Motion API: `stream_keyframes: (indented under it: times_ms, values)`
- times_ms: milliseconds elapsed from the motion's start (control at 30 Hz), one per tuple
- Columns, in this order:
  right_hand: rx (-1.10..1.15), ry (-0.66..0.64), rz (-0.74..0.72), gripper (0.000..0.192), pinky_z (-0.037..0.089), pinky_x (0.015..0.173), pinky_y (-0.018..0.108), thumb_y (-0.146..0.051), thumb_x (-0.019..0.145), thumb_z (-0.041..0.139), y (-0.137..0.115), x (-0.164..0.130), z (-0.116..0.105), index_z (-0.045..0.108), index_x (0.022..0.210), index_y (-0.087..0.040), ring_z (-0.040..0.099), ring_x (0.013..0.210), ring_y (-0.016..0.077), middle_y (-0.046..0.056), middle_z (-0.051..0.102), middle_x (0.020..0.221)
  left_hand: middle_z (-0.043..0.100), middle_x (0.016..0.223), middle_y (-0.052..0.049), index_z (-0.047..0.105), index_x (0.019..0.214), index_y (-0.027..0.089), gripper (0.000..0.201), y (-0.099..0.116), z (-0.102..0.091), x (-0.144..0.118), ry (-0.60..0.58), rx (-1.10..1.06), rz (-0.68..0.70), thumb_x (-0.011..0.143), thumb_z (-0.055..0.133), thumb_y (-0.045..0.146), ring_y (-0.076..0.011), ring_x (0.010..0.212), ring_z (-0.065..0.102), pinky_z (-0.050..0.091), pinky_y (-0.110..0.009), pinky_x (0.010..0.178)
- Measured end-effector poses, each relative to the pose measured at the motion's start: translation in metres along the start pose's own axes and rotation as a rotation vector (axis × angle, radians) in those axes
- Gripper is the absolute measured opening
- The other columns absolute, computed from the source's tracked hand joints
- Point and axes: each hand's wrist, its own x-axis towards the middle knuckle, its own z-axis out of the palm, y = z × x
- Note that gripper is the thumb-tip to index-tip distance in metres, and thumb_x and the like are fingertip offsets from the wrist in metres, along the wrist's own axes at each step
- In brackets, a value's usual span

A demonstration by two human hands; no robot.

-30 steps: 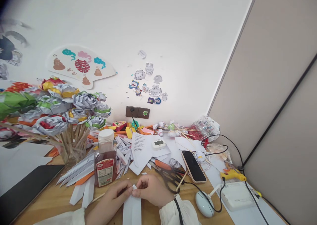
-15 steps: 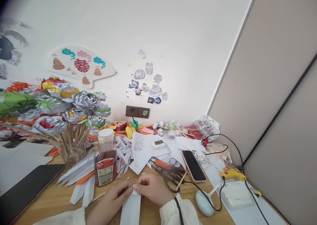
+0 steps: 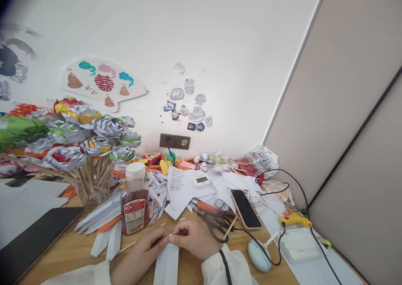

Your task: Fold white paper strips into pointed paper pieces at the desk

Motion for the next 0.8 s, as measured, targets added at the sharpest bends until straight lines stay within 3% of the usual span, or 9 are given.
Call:
stream_keyframes:
  times_ms: [267, 600, 800]
  values:
    - [0.127, -0.105, 0.058, 0.019, 0.038, 0.048, 0.019, -0.035, 0.068, 0.058, -0.0028, -0.0019, 0.0017, 0.056, 0.073, -0.017, 0.048, 0.049, 0.0084, -0.005, 0.05, 0.056, 0.047, 0.057, 0.002, 0.045, 0.055, 0.018, 0.033, 0.0025, -0.0016, 0.0014, 0.012, 0.008, -0.067, 0.073, 0.038, 0.044, -0.0144, 0.059, 0.045, 0.037, -0.023, 0.056]
    - [0.025, -0.081, 0.008, 0.01, 0.033, 0.049, 0.018, -0.026, 0.068, 0.057, 0.0002, -0.0007, -0.0011, 0.058, 0.07, -0.016, 0.043, 0.051, 0.0075, -0.005, 0.048, 0.055, 0.047, 0.058, 0.002, 0.044, 0.056, 0.018, 0.029, 0.0024, -0.0007, -0.0003, -0.001, 0.078, -0.064, 0.075, 0.036, 0.038, -0.0141, 0.059, 0.045, 0.037, -0.023, 0.056]
    - [0.002, -0.055, -0.013, 0.018, 0.036, 0.052, 0.019, -0.029, 0.066, 0.061, -0.0004, -0.0014, 0.0038, 0.057, 0.079, -0.017, 0.046, 0.055, 0.0088, -0.004, 0.051, 0.061, 0.043, 0.056, 0.003, 0.041, 0.054, 0.019, 0.025, 0.0018, -0.0001, 0.0011, 0.08, 0.053, -0.082, 0.074, 0.037, 0.034, -0.014, 0.058, 0.043, 0.035, -0.023, 0.056]
